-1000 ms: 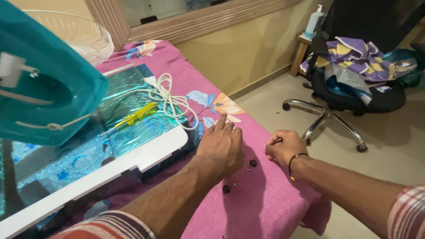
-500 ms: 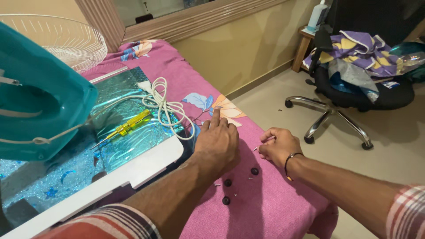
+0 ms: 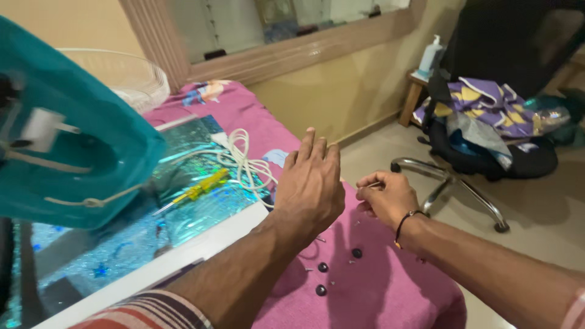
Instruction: The person uses a yellow screwdriver to remove screws from the back of a teal plastic housing. They place the screws on the bed and continue unscrewing additional fasteners from the same component.
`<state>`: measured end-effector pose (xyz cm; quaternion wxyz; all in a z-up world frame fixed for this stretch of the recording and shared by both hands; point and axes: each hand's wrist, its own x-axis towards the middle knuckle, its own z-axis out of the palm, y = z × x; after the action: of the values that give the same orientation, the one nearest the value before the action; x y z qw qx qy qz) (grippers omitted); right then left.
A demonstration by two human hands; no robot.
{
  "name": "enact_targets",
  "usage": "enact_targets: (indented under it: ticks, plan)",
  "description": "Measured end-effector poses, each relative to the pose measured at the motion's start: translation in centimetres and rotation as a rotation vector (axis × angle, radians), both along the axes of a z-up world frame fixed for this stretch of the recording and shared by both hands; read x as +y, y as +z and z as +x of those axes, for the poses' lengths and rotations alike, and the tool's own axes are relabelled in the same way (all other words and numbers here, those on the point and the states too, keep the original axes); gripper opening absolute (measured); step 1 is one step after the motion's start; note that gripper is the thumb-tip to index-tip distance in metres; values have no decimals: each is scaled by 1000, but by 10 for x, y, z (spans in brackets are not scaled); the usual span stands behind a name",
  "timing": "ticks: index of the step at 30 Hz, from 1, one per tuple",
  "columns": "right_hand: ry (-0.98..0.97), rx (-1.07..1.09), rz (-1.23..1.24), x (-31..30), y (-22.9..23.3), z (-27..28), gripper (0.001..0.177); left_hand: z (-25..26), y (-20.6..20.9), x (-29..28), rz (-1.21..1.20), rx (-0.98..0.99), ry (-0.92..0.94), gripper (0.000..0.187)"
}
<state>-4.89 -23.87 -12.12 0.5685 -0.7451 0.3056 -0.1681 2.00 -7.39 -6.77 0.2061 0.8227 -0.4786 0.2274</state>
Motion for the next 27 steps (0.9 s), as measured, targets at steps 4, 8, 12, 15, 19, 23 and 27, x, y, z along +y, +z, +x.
enact_targets:
  ticks: [4, 8, 12, 15, 19, 23, 27]
  plan:
    - [46, -64, -50, 35, 36, 18, 18, 3, 36, 27, -39, 23, 61, 58]
    - [94, -156, -93, 77, 67, 35, 18, 12, 57, 68, -107, -26, 138, 62]
    - [140, -229, -148, 119, 85, 55, 16, 22, 65, 120, -158, -78, 223, 61]
    - [241, -266, -160, 149, 91, 70, 16, 27, 70, 155, -111, -42, 327, 62]
    - [282, -257, -162, 188, 89, 85, 16, 27, 73, 207, -135, -6, 371, 60]
    - [284, -140, -433, 213, 81, 96, 23, 25, 80, 252, -169, -47, 403, 64]
    - [346, 2, -783, 219, 62, 107, 39, 22, 89, 295, -209, -78, 418, 62]
